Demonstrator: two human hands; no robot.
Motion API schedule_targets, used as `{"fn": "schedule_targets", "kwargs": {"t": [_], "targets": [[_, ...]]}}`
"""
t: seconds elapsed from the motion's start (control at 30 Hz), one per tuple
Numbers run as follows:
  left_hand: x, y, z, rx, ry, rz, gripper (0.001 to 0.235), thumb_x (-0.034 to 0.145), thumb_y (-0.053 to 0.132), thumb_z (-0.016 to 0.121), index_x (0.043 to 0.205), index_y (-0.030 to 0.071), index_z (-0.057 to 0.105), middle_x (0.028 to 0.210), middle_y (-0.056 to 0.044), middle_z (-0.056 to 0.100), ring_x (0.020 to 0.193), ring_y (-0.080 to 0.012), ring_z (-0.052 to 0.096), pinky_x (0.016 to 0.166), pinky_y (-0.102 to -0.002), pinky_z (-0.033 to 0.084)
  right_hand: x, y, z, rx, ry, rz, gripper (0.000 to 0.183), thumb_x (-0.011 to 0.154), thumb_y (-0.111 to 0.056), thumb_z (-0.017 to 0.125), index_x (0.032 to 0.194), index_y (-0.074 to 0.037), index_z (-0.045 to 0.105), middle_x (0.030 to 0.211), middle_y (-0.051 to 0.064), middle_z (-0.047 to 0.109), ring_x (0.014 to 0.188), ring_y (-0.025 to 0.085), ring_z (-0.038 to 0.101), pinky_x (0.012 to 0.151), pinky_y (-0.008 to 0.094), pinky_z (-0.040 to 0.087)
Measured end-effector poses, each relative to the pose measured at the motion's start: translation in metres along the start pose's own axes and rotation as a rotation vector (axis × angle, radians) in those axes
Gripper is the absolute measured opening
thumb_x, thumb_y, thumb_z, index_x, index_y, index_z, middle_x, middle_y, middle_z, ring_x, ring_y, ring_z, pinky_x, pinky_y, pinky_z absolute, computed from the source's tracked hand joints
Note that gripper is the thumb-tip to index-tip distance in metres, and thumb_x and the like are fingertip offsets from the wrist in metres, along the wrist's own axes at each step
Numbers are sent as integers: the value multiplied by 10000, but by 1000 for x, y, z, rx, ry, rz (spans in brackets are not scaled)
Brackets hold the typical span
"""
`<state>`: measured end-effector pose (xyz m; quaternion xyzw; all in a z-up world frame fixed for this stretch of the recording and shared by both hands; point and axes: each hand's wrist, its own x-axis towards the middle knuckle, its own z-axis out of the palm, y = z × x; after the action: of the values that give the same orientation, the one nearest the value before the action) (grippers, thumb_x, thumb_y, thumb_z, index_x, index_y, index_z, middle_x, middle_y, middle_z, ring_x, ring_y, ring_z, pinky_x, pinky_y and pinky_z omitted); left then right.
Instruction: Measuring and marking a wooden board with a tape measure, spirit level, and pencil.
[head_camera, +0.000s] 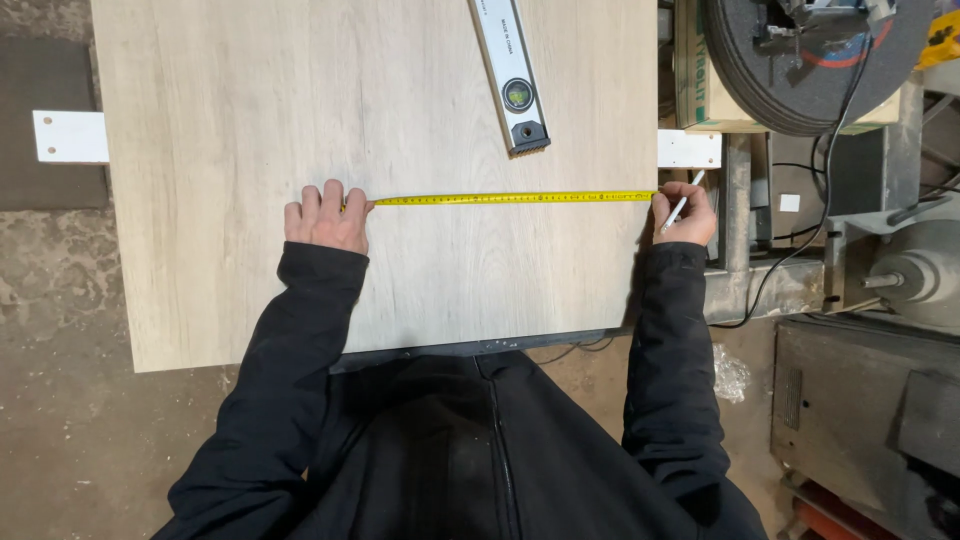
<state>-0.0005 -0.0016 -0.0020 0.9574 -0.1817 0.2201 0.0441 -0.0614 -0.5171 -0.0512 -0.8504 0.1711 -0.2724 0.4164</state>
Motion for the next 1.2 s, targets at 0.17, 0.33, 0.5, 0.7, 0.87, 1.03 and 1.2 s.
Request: {"fn": "schedule_targets", "kwargs": {"t": [0.17, 0.33, 0.5, 0.7, 0.87, 1.03, 1.2], "targets": [[0, 3, -6, 19, 29, 3, 195, 987, 258, 745, 867, 144, 643, 886, -25, 531, 824, -229, 508, 693, -377, 389, -21, -73, 1, -20, 212, -116, 280, 1089, -141, 527, 1306, 9, 622, 1028, 126, 756, 831, 154, 711, 717, 295, 595], [-1, 3, -8, 27, 37, 15, 184, 993, 243, 742, 882, 142, 636, 896, -29, 523, 839, -232, 507, 713, -373, 398, -39, -78, 15, 123, 105, -24, 369, 1142, -186, 441, 1167, 33, 737, 972, 147, 759, 723, 160, 694, 630, 303, 603], [0, 3, -8, -38, 39, 7, 188, 982, 237, 762, 885, 138, 635, 893, -37, 512, 842, -240, 507, 751, -385, 403, -45, -125, 53, 474, -294, 93, 272, 1082, -125, 517, 1161, 64, 695, 880, 148, 737, 729, 160, 720, 661, 309, 630], [0, 2, -4, -73, 66, 1, 201, 964, 221, 801, 889, 129, 639, 935, -43, 539, 872, -254, 515, 800, -394, 404, -54, -103, 87, 533, -437, 97, 89, 983, 12, 675, 1059, 55, 658, 909, 122, 710, 779, 130, 689, 728, 268, 584], [-1, 3, -2, -97, 72, -12, 192, 958, 206, 824, 925, 115, 659, 972, -46, 559, 907, -258, 525, 827, -396, 410, -51, -124, 90, 455, -514, 61, 88, 962, 1, 626, 1036, 32, 661, 877, 101, 706, 750, 113, 658, 699, 248, 549], [-5, 7, -4, -92, 55, -32, 177, 961, 195, 826, 958, 111, 670, 1003, -53, 574, 938, -265, 533, 843, -400, 411, -46, -155, 91, 387, -593, -181, 108, 959, -4, 609, 1015, 5, 702, 926, 100, 726, 795, 114, 710, 739, 245, 580], [-8, 8, -1, -94, 68, -49, 177, 949, 193, 842, 996, 110, 693, 1028, -54, 587, 964, -268, 540, 868, -405, 413, -53, -161, 103, 200, -581, -224, 98, 894, -65, 757, 951, -7, 704, 786, 66, 710, 661, 90, 638, 619, 230, 512]]}}
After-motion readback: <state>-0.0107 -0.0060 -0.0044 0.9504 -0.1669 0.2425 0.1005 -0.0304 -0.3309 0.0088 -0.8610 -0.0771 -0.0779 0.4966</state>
